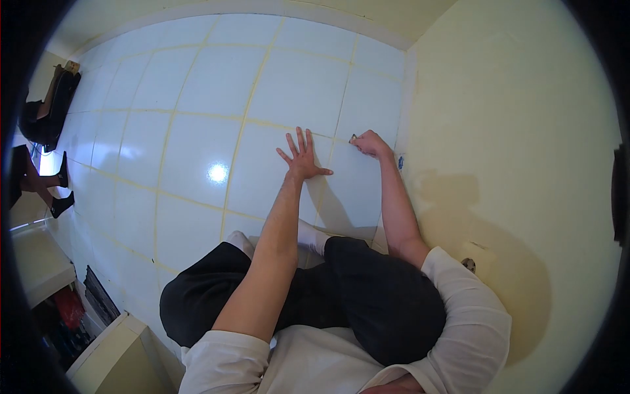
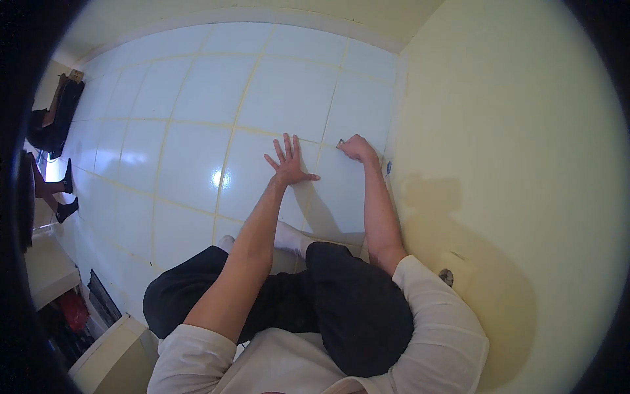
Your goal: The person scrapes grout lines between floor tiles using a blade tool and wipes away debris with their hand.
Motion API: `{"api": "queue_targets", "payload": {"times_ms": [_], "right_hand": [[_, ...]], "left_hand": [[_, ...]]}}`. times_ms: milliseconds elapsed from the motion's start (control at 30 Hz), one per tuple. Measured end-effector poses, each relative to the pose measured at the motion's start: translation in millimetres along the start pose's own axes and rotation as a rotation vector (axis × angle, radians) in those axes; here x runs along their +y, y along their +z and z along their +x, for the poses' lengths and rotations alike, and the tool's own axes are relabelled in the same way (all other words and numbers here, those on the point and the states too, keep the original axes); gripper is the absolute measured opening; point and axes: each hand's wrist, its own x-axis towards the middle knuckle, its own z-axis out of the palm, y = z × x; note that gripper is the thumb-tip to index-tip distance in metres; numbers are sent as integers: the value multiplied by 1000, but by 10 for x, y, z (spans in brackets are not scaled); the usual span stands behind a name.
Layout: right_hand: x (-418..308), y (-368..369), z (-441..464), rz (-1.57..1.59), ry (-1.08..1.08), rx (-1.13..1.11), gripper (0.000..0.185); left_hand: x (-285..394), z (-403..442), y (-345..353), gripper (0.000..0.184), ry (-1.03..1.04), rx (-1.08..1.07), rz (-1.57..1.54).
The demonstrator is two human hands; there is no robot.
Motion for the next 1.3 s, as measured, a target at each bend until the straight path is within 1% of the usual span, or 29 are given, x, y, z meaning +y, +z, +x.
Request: {"api": "queue_targets", "payload": {"times_ms": [67, 167, 267, 367, 467, 567, 667, 767, 867, 967, 1033, 1167, 1300], "right_hand": [[-82, 62, -80, 98, 30, -10, 43], [-192, 114, -180, 94, -5, 34, 39], [-96, 97, -69, 60, -6, 28, 41], [-33, -19, -65, -62, 32, 48, 40], [-48, -27, -76, 15, 54, -12, 40], [-164, 38, -171, 90, 72, -22, 39], [-198, 97, -153, 98, 22, -42, 40], [-114, 96, -80, 21, -5, -17, 40], [-78, -31, -87, -87, 58, -6, 41], [-124, -4, -94, -127, 36, 15, 43], [-26, 146, 108, -103, 6, 26, 44], [-89, 169, 63, -104, -15, 32, 46], [-116, 49, -8, -191, 58, 22, 44]], "left_hand": [[8, -5, 0, 162, -1, -1, -3], [3, -6, -1, 162, 3, 3, 3], [4, -8, -9, 162, 2, -4, 0], [9, -12, -8, 162, -4, -3, 2], [12, -9, -12, 162, -4, -12, 8], [3, -9, -1, 162, 0, 1, 6], [-3, -6, 0, 162, 10, 4, 4], [-4, -7, -2, 163, 6, 5, -6], [-3, -3, 3, 163, -1, 2, -10], [-8, -3, 22, 163, 5, 16, -17], [-5, -8, 10, 162, 7, 10, -14], [0, -8, 5, 162, 6, 3, -10], [-7, -7, 10, 163, 4, 10, -23]]}}
